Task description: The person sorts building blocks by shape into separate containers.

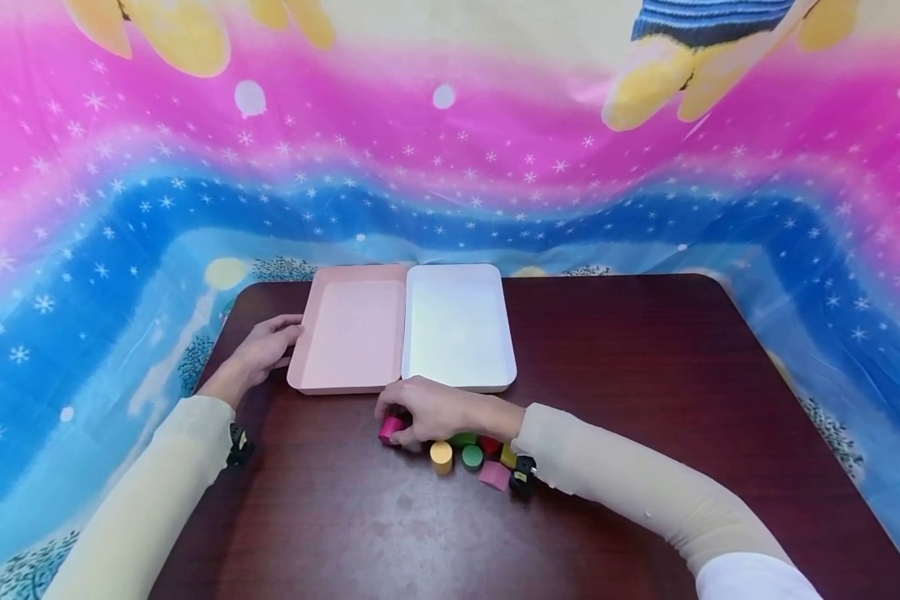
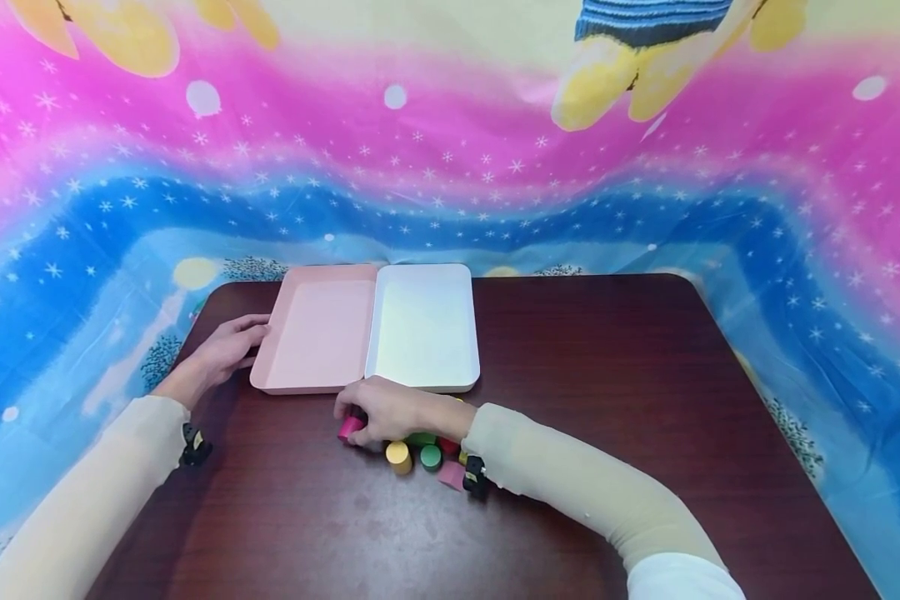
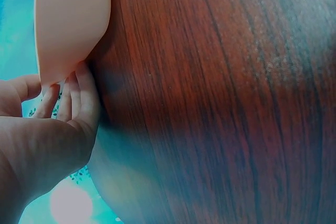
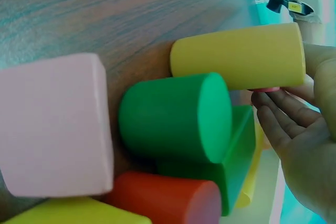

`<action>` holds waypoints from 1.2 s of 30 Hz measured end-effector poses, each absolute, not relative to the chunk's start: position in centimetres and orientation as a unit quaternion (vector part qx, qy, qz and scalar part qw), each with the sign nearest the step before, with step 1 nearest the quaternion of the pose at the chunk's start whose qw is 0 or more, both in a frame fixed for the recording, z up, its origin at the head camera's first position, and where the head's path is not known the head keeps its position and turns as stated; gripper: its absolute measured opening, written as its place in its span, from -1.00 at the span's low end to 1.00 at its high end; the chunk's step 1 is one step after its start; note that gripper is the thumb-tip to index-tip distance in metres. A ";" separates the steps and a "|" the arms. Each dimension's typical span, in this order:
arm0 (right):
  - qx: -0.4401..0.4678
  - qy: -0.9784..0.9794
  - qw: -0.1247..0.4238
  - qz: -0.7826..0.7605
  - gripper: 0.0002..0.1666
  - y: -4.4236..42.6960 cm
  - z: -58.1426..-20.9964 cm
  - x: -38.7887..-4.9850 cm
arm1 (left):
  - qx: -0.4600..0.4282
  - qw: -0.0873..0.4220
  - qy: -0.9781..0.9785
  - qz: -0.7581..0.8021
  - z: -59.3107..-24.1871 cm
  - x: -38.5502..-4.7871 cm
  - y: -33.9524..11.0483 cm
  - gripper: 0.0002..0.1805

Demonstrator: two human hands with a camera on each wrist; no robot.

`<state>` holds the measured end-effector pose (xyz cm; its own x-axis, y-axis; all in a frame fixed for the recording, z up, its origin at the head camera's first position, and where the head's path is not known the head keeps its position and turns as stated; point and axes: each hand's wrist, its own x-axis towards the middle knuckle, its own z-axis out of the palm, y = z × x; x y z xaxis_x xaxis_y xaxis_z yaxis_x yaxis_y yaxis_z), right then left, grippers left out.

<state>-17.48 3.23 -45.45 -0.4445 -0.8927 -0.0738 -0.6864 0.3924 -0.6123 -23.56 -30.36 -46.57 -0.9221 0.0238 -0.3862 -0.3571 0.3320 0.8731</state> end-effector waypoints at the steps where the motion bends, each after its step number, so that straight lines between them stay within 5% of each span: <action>1: -0.487 0.810 0.198 -0.259 -0.65 3.3 -45.3 -17.5 | -0.104 0.168 0.800 0.567 -46.6 -23.6 -30.4 -0.35; 25: -0.440 0.788 0.185 -0.389 -0.63 5.8 -41.6 -18.9 | -0.106 0.168 0.792 0.577 -46.7 -23.6 -30.4 -0.37; 36: -0.432 0.796 0.136 -0.402 -0.62 5.7 -41.0 -20.6 | -0.097 0.169 0.794 0.576 -46.9 -23.6 -30.6 -0.34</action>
<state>-20.57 5.68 -41.01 -0.5900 -0.7969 0.1299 -0.5776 0.3042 -0.7575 -23.56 -30.57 -46.92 -0.9244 0.0404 -0.3793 -0.3478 0.3189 0.8817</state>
